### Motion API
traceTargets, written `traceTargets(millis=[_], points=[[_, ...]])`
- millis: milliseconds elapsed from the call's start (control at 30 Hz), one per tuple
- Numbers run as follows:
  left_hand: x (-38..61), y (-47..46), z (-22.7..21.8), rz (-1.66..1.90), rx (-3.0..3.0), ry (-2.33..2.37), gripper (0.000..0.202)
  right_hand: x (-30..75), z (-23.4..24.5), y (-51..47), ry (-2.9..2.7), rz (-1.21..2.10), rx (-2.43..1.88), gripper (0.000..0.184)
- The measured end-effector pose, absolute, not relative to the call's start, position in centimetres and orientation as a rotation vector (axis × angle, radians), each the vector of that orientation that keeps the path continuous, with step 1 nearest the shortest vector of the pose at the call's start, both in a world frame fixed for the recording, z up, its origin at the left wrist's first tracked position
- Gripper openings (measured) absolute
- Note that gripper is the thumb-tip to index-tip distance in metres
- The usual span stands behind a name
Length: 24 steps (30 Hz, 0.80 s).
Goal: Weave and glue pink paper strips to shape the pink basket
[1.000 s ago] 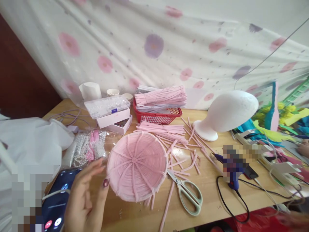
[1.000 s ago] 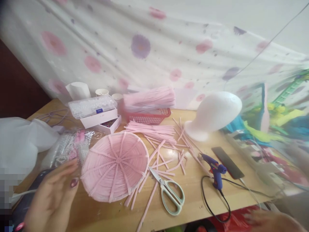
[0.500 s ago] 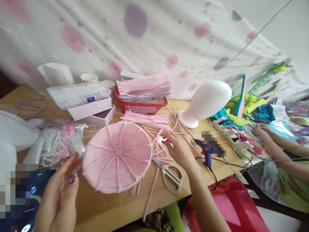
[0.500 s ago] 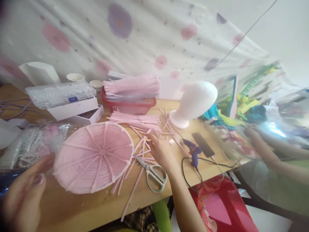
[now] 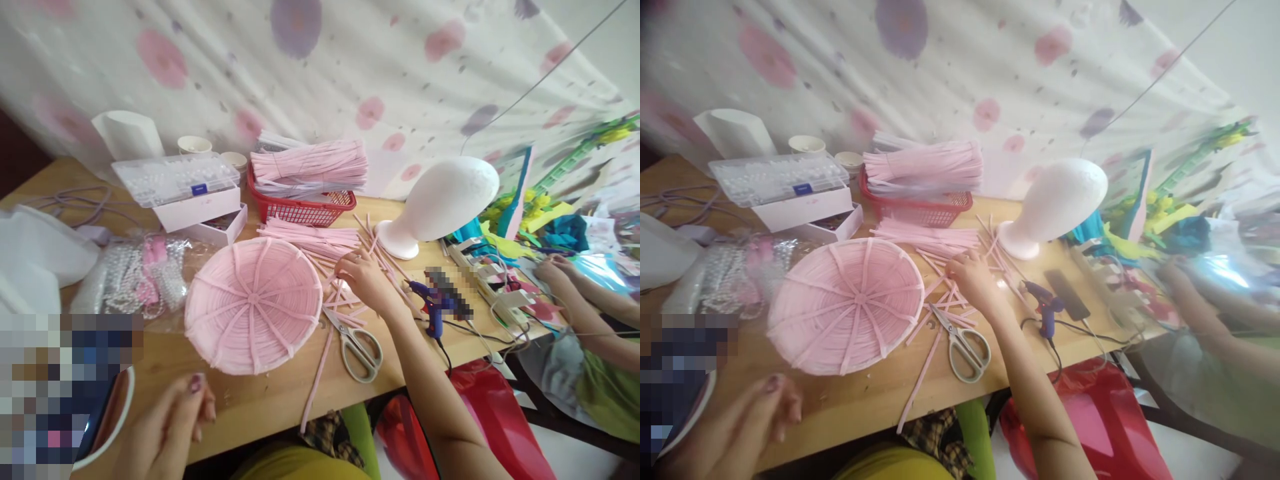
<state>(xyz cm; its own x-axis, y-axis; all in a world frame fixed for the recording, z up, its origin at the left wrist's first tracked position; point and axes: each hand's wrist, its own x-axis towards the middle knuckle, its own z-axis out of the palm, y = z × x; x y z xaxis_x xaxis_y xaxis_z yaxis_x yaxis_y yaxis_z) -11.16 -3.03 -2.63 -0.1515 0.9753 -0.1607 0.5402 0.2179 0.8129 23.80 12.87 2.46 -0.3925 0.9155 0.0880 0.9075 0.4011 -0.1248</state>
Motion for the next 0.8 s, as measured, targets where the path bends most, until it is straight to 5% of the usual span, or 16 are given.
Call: traceTargets(millis=[200, 300, 433, 733, 800], points=[[-6.4, -2.0, -2.4, 0.09, 1.663, 1.205, 0.017, 25.2, 4.2, 13.1, -2.491, -0.103, -1.683, 0.033], [-4.3, -0.9, -1.2, -0.117, 1.821, 1.18, 0.021, 25.7, 4.3, 12.9, -2.521, -0.124, -1.688, 0.036], [-3.0, -0.1, 0.2, -0.167, 2.017, 1.131, 0.009, 26.4, 4.1, 12.4, -2.553, -0.121, -1.732, 0.037], [-1.7, -0.2, -1.0, -0.006, 2.222, 0.914, 0.034, 26.7, 3.2, 14.0, -2.554, -0.157, -1.898, 0.023], [-1.3, -0.3, -1.4, 0.002, 2.279, 0.87, 0.027, 26.7, 3.1, 14.5, -2.556, -0.164, -1.897, 0.021]])
